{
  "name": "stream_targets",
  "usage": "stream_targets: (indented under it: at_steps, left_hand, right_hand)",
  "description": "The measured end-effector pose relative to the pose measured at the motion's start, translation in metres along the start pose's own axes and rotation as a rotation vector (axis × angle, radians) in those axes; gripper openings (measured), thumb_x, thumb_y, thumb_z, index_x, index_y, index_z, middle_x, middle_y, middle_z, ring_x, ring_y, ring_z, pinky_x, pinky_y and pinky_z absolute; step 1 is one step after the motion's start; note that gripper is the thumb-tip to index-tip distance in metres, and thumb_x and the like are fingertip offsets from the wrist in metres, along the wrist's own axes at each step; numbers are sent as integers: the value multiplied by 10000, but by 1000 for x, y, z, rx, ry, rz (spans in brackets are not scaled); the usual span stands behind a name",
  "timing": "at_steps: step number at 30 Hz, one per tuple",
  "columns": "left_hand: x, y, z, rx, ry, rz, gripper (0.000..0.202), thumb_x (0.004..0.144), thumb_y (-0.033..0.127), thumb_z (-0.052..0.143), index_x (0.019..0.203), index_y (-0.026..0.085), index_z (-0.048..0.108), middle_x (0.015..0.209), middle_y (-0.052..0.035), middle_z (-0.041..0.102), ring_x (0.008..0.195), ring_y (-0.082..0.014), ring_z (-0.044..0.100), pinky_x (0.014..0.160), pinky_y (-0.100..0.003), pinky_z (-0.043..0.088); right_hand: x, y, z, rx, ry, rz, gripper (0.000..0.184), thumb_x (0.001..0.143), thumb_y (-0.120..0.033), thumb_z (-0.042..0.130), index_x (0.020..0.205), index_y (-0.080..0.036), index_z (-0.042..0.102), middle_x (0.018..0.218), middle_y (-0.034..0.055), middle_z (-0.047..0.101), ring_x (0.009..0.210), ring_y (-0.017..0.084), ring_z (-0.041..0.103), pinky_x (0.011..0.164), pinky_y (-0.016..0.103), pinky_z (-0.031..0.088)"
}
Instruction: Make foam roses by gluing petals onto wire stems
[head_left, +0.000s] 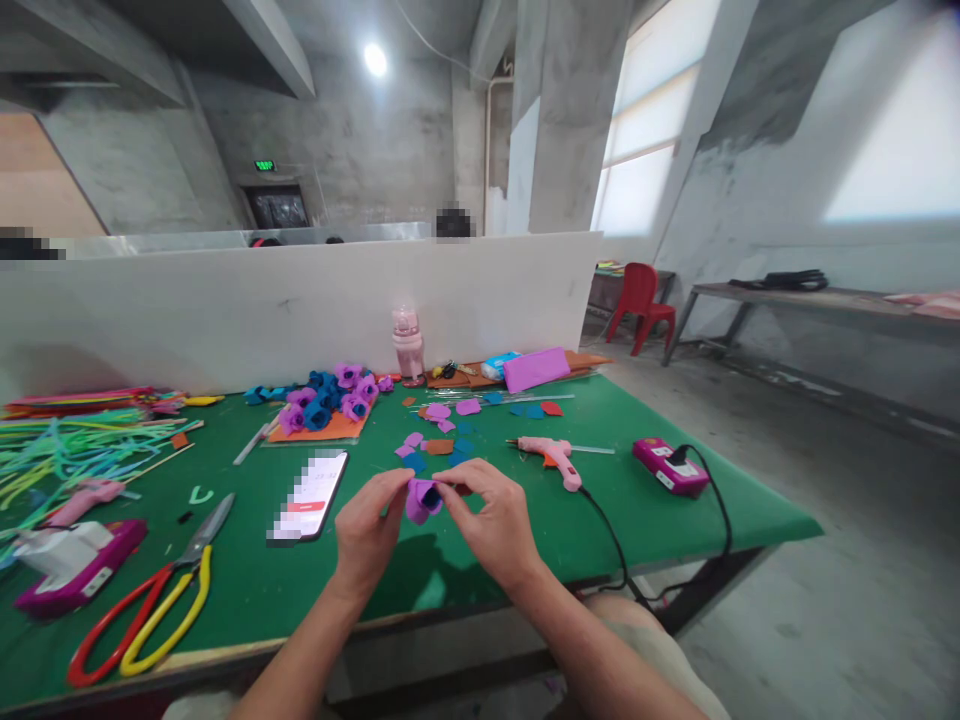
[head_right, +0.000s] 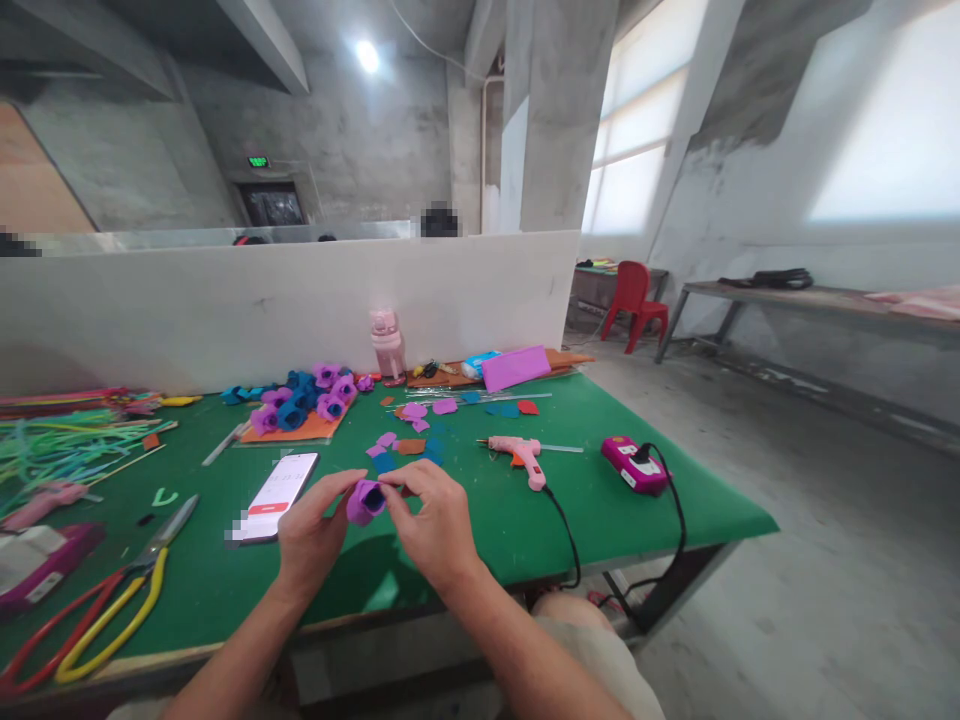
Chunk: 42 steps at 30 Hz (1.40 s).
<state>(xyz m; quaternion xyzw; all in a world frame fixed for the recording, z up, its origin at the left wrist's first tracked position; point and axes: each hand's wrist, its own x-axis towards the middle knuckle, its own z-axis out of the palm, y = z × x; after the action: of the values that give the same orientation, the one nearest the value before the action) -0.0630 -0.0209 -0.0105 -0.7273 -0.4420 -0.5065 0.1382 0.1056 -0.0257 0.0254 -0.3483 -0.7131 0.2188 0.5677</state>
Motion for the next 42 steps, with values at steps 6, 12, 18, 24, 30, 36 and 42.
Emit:
stream_targets:
  at_steps: [6,12,18,24,30,36,42]
  left_hand:
    - [0,0,1,-43,-17,0,188,805,119,535,955,189,623,886,-39,692,822,-142,647,765,-255,511]
    - [-1,2,1,-145,-40,-50,182,790,127,548,943,189,623,877,-37,694,815,-147,646,735,-251,520]
    - [0,4,0,-201,-85,-53,178,785,136,561,941,199,619,872,-36,693,811,-148,641,733,-257,516]
    - [-2,4,1,-201,-94,-67,166,794,152,556,938,203,621,870,-32,694,807,-144,643,728,-252,514]
    - [-2,5,2,-195,-83,-61,163,797,163,550,931,210,630,865,-27,698,796,-143,650,721,-249,521]
    - [0,8,1,-221,-96,-84,165,793,171,546,925,212,636,853,-26,700,785,-148,650,717,-250,518]
    - [0,9,2,-231,-124,-125,161,791,162,533,906,198,641,838,-25,703,767,-145,650,696,-239,510]
  right_hand:
    - [1,-1,-2,39,-22,-8,163,808,-172,551,884,-219,687,817,25,670,747,133,596,689,241,475]
    - [3,-1,-3,126,-43,44,158,829,-202,535,847,-214,691,810,22,678,755,129,604,695,233,466]
    - [3,0,-5,138,-62,102,151,816,-242,545,787,-189,683,749,20,662,696,127,585,650,227,453]
    - [3,2,-2,262,-82,274,177,782,-284,552,712,-172,670,692,25,657,649,142,586,619,240,459]
    - [5,10,1,392,-76,447,189,742,-318,580,674,-159,658,627,15,635,595,134,561,582,235,445]
    - [8,2,-2,496,-114,579,172,705,-304,605,639,-150,642,584,-8,593,557,103,513,555,214,413]
    - [7,2,-1,593,-58,511,136,699,-264,616,812,-189,623,616,-37,565,560,89,505,542,198,407]
